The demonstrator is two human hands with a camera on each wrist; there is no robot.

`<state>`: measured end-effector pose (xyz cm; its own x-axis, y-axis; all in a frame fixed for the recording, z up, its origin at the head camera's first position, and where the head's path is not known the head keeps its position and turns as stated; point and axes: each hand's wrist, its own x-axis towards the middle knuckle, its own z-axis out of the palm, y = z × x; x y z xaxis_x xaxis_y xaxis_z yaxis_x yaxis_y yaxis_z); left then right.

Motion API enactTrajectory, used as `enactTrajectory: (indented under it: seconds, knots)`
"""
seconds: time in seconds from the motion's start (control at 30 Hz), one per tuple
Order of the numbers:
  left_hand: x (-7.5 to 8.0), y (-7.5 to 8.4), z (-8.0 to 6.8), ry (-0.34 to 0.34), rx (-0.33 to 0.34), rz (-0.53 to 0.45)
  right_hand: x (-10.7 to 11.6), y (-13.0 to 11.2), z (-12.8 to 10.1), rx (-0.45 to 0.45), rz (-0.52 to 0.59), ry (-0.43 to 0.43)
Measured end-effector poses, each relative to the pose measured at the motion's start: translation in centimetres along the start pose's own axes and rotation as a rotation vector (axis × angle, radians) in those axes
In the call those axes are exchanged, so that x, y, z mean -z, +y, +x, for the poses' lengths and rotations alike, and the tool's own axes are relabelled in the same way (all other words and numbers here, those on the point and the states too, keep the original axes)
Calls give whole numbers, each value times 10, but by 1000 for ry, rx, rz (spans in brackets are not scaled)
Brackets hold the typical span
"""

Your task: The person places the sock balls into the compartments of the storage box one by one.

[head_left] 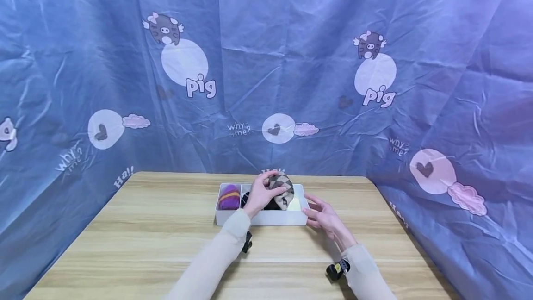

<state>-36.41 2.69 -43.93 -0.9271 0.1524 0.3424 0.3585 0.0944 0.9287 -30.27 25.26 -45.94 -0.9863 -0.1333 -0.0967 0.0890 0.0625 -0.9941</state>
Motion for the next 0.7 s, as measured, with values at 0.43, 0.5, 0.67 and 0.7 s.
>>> enactTrajectory:
  seconds: [0.43,0.5,0.67,0.7]
  knots:
    - [-35,1,1,87,24,47,-2,1,1,-22,-10,32]
    - [-38,1,1,84,15,84,-2,0,2,-23,-4,32]
    - [-40,2,1,53,-1,152,-1,-1,3,-31,4,33]
    - [-40,2,1,45,-5,161,0,-1,3,-32,1,35]
